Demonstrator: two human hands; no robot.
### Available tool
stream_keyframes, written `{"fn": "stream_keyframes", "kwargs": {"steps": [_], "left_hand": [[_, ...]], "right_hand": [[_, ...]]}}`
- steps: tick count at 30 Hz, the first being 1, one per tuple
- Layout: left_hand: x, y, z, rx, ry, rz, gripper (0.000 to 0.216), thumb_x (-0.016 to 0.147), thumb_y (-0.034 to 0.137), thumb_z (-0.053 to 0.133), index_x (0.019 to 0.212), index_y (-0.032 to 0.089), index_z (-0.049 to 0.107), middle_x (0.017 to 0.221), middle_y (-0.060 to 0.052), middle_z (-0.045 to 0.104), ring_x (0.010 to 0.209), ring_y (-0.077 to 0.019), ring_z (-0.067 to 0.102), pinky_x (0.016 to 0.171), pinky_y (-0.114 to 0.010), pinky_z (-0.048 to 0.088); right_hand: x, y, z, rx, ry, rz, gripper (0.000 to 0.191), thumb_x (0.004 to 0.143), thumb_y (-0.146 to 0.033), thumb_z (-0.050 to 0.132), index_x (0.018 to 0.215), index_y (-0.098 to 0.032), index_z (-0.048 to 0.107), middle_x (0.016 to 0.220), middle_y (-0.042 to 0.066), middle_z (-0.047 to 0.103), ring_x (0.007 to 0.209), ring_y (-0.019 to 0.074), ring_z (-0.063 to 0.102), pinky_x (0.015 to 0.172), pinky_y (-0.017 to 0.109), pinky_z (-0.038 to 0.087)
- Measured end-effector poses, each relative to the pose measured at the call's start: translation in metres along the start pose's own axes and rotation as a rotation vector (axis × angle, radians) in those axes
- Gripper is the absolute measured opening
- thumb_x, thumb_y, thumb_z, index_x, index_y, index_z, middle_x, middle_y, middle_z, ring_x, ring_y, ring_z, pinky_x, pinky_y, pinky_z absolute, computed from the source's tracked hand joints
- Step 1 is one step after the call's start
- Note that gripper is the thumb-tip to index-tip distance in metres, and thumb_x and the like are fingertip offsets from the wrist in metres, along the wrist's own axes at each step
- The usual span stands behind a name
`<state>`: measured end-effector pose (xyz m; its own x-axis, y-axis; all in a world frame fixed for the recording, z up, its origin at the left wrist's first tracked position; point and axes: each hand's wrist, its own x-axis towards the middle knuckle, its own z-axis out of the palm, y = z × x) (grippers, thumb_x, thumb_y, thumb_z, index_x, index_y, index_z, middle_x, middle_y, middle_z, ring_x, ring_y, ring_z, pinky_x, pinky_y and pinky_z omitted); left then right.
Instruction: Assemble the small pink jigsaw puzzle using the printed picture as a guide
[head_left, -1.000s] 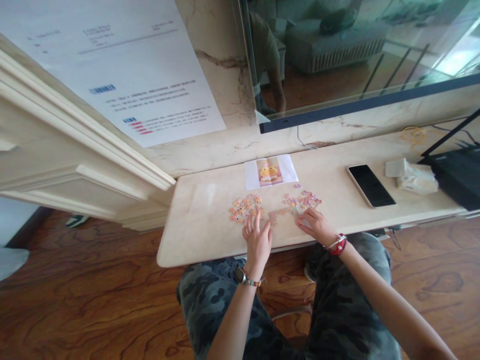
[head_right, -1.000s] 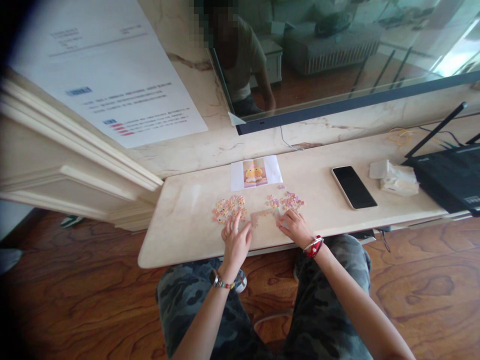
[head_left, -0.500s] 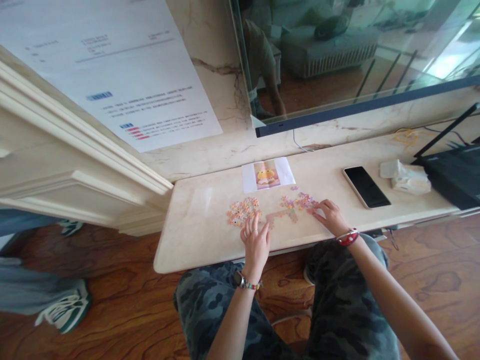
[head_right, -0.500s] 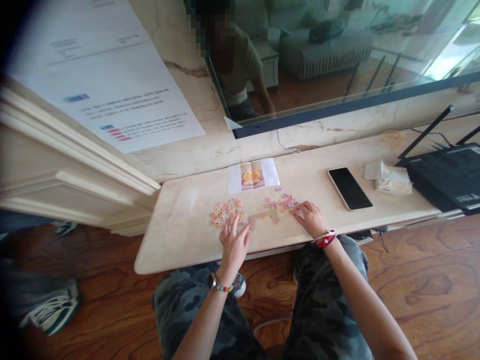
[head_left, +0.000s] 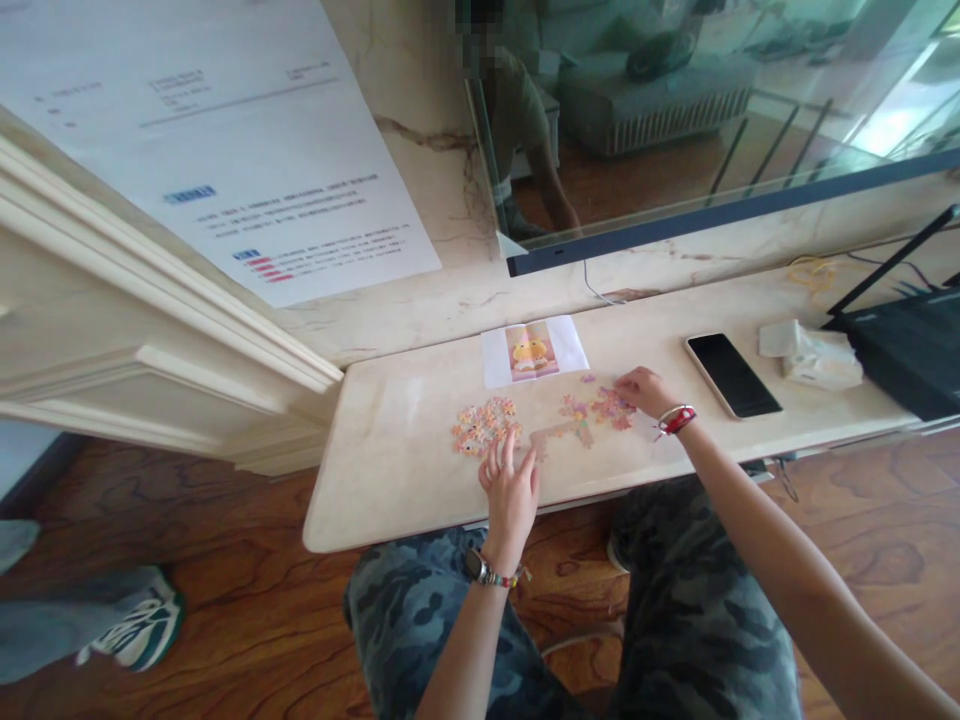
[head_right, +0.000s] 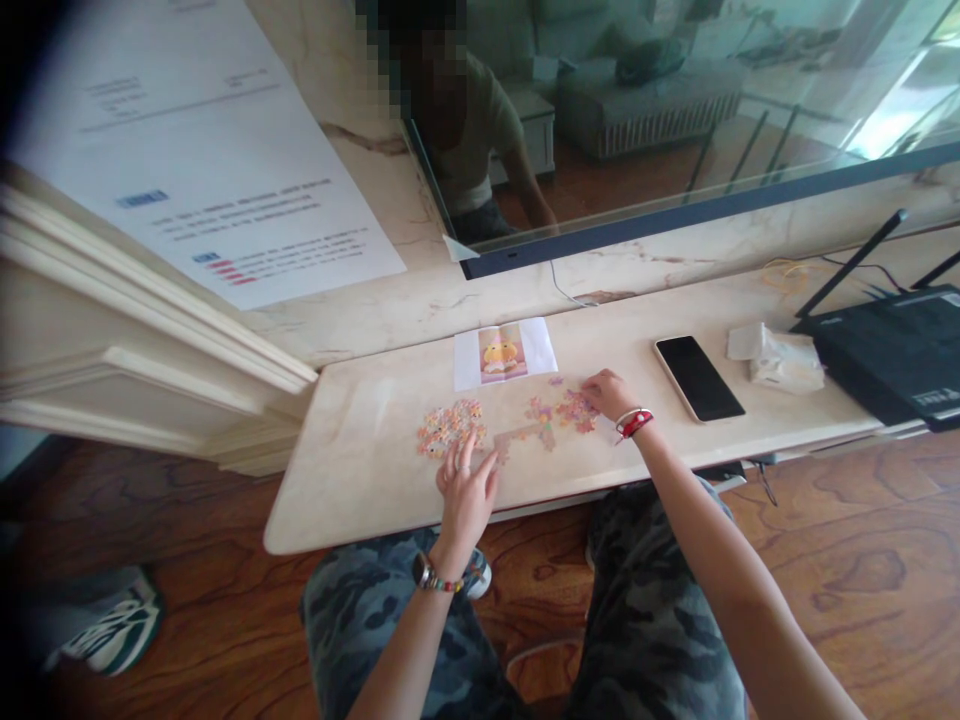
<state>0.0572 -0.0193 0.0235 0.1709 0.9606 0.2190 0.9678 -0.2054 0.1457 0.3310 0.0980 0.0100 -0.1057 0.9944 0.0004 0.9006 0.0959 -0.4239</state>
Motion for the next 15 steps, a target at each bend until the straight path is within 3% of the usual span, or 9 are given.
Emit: {"fn": "stream_keyframes", "kwargs": {"steps": [4,8,15], "left_hand": [[-0.001,0.000,0.001,-0.004,0.001,0.002,0.031,0.076,0.022,0.049,0.105,0.029,0.057,0.133,-0.005,0.034,0.122,-0.0301,0.027,0.093,-0.048,0.031],[0.000,0.000,0.001,-0.010,-0.003,-0.013,0.031,0.075,0.023,0.051,0.105,0.030,0.057,0.132,-0.005,0.035,0.122,-0.0302,0.027,0.094,-0.048,0.030],[-0.001,0.001,0.001,-0.020,-0.011,-0.010,0.032,0.077,0.023,0.048,0.106,0.030,0.056,0.132,-0.005,0.035,0.122,-0.0305,0.025,0.094,-0.049,0.030]], "right_hand": [[0.015,-0.004,-0.008,-0.096,-0.140,0.014,0.020,0.070,-0.024,0.055,0.079,-0.011,0.067,0.080,0.008,0.062,0.072,0.0126,0.054,0.067,0.019,0.037],[0.018,-0.004,-0.013,-0.141,-0.164,0.049,0.020,0.070,-0.025,0.056,0.074,-0.010,0.068,0.078,0.011,0.063,0.073,0.0145,0.054,0.068,0.021,0.036],[0.013,-0.012,-0.011,-0.187,-0.176,0.061,0.027,0.070,-0.032,0.057,0.084,-0.011,0.066,0.085,0.011,0.062,0.074,0.0153,0.054,0.068,0.022,0.037]]}}
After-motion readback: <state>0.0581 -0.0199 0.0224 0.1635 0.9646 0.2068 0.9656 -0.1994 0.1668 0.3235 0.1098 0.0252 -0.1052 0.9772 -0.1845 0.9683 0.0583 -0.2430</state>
